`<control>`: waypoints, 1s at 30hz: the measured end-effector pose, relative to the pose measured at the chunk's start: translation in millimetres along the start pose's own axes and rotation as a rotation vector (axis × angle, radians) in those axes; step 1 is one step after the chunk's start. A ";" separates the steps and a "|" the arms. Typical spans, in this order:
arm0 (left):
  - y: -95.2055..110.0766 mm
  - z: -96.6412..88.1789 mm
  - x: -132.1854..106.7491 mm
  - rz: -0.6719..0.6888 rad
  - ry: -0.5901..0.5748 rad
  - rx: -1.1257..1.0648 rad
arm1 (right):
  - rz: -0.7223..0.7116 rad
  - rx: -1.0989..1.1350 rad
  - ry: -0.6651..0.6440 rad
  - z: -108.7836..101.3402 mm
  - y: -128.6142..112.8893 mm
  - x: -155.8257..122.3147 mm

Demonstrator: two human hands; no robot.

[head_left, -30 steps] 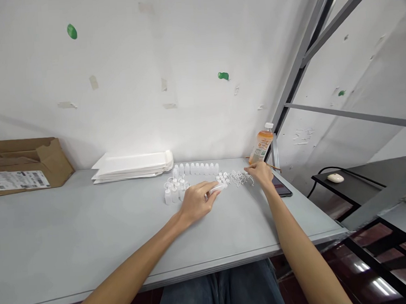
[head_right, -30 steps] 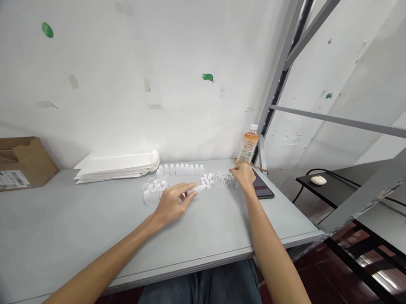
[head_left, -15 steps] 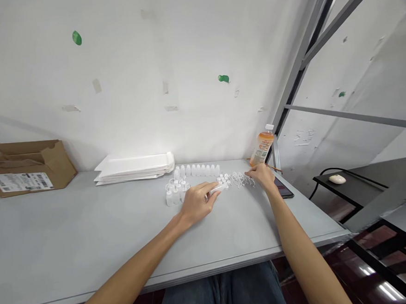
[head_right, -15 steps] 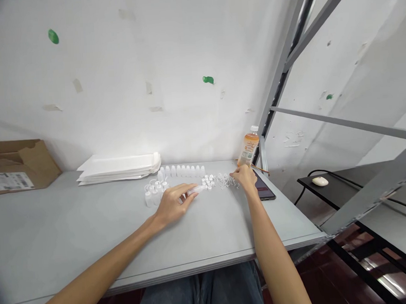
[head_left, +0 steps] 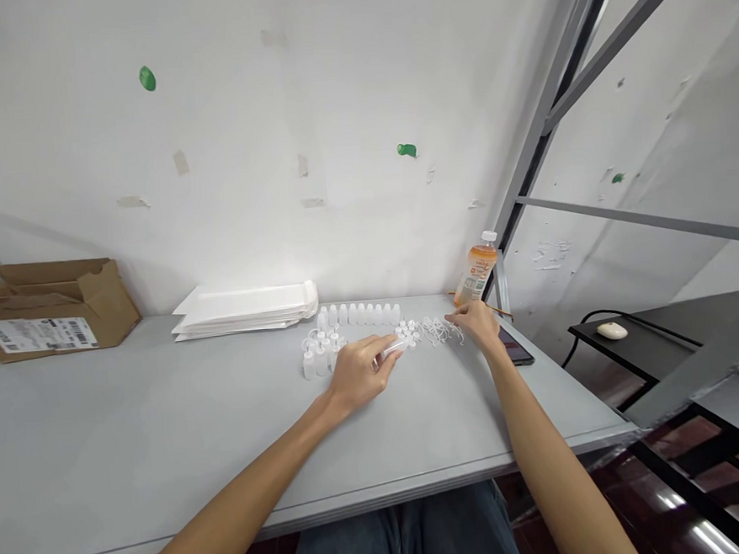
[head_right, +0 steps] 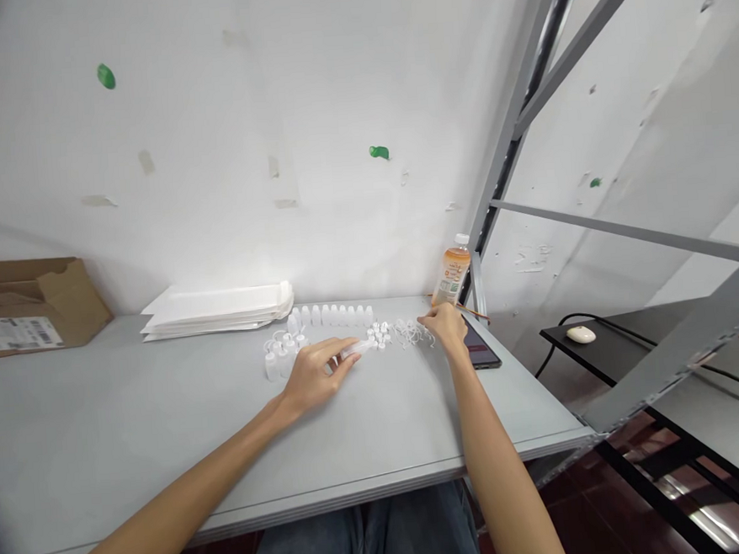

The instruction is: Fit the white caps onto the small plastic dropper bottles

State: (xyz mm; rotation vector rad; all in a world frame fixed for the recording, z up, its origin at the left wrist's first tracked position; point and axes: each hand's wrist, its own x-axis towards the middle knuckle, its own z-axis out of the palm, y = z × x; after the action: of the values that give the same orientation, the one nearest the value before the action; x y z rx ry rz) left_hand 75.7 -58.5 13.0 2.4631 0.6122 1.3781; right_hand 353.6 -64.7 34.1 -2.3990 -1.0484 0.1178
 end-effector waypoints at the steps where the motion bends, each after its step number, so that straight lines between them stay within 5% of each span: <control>1: 0.0 0.2 0.1 -0.001 0.001 0.000 | 0.005 -0.005 -0.015 0.3 0.2 0.3; 23: 0.9 -2.0 2.4 0.000 0.015 -0.003 | 0.016 0.041 0.042 2.1 1.8 2.3; 26: 1.3 -3.9 4.1 0.010 0.036 0.022 | -0.052 0.198 0.066 3.4 0.2 1.9; 30: 1.0 -8.4 9.3 0.034 0.115 0.094 | -0.144 0.579 -0.076 3.3 -12.6 -8.9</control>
State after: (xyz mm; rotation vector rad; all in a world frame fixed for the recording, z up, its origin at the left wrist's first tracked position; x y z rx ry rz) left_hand 73.0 -54.8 24.8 2.4907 0.6786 1.5465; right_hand 338.2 -62.5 36.4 -1.8054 -1.0434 0.4049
